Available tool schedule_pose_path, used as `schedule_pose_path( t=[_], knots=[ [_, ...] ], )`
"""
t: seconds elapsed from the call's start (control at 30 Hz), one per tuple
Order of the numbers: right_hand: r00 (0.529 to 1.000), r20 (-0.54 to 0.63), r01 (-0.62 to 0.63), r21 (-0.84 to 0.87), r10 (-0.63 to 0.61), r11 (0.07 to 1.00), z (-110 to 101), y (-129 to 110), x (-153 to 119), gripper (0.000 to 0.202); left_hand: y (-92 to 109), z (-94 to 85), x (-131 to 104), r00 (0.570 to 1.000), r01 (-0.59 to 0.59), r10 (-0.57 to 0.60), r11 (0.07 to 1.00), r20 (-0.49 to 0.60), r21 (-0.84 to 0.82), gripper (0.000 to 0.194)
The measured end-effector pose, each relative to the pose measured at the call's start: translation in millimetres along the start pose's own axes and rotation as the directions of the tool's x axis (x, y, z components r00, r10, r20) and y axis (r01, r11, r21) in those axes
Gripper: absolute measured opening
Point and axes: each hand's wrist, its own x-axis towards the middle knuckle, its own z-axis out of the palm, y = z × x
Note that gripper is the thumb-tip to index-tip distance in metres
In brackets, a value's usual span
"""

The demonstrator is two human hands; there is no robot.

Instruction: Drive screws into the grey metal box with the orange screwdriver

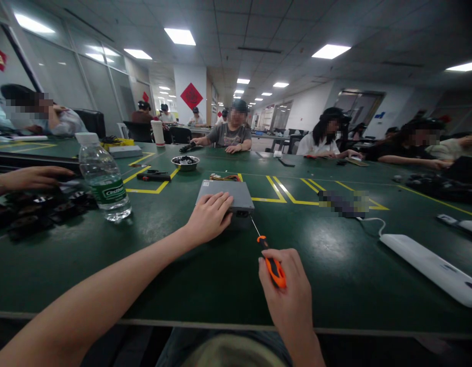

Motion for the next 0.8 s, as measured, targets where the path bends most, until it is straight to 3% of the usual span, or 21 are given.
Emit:
schedule_pose_path(
  t=[0.2,0.4,0.53,0.6,0.67,0.73,0.8],
  knots=[
    [0.998,0.059,0.01,-0.048,-0.007,0.999,-3.6,-0.4,1.7,0.022,-0.5,0.0,-1.0,1.0,0.0,0.0,1.0,0.02,0.006,0.041],
    [0.96,0.14,0.268,-0.222,-0.241,0.937,-18.8,1.0,30.3,0.02,-0.3,-2.1,-0.7,1.0,-0.005,0.005,1.0,0.021,-0.002,0.04],
    [0.897,0.182,0.439,-0.262,-0.403,0.859,-26.2,1.3,46.7,0.028,-0.4,-0.6,-1.4,1.0,-0.001,0.001,1.0,0.017,0.001,0.041],
    [0.84,0.214,0.541,-0.271,-0.499,0.796,-26.3,5.7,51.9,0.03,-0.3,0.1,-1.7,1.0,-0.002,0.002,1.0,0.022,0.004,0.041],
    [0.747,0.219,0.665,-0.218,-0.628,0.714,-24.4,15.0,55.7,0.02,-0.2,0.5,-1.8,1.0,-0.003,0.003,1.0,0.023,0.007,0.041],
    [0.578,0.195,0.816,-0.117,-0.793,0.566,-21.2,28.3,57.7,0.01,-0.3,0.3,-1.6,1.0,-0.002,0.002,1.0,0.021,0.008,0.041],
    [0.38,0.167,0.925,-0.04,-0.91,0.378,-18.0,41.7,57.8,0.013,-0.4,-0.4,-1.4,1.0,-0.003,0.003,1.0,0.02,0.007,0.041]
  ],
)
